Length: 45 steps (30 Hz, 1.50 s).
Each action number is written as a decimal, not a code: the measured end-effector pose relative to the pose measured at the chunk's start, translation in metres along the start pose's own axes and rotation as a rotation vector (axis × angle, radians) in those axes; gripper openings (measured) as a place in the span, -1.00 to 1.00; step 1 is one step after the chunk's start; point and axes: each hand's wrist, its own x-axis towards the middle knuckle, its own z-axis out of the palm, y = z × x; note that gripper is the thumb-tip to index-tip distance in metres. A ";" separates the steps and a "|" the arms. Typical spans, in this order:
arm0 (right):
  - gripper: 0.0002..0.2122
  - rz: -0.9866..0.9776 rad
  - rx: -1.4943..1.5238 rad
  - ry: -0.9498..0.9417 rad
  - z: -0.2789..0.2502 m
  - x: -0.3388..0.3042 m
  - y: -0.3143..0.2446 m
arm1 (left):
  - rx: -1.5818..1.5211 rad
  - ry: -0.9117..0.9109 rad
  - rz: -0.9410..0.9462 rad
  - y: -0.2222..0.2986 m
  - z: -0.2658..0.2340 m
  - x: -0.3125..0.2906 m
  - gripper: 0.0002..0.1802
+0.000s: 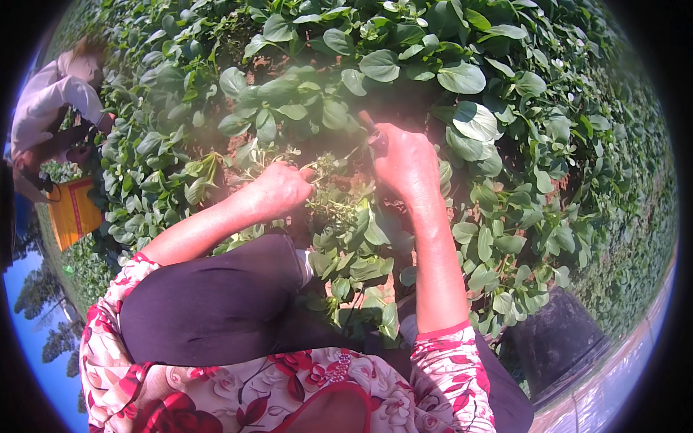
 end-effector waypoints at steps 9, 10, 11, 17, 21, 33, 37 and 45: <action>-0.74 -0.159 0.044 0.020 0.003 0.055 -0.018 | -0.117 0.654 -0.039 -0.046 0.011 0.032 -0.92; -0.72 -0.108 0.067 -0.005 0.001 0.053 -0.019 | -0.004 0.474 -0.213 -0.052 0.012 0.034 -0.94; -0.72 -0.096 0.090 0.015 0.000 0.051 -0.014 | 0.004 0.421 -0.243 -0.057 0.013 0.035 -0.94; -0.70 0.014 0.161 0.069 -0.009 0.016 0.008 | 0.038 0.356 -0.313 -0.079 0.028 0.012 -0.90; -0.70 0.090 0.172 0.049 -0.001 -0.010 0.024 | 0.012 0.399 -0.259 -0.078 0.039 0.000 -0.92; -0.73 0.128 0.149 -0.021 -0.003 0.003 0.009 | -0.139 0.299 -0.037 -0.008 0.000 0.032 -0.76; -0.75 0.118 0.076 -0.072 -0.005 0.013 0.004 | -0.025 0.432 -0.139 -0.030 -0.005 0.077 -0.85; -0.77 0.135 0.004 -0.035 0.026 0.014 -0.009 | -0.399 0.547 -0.313 -0.079 0.017 0.120 -0.88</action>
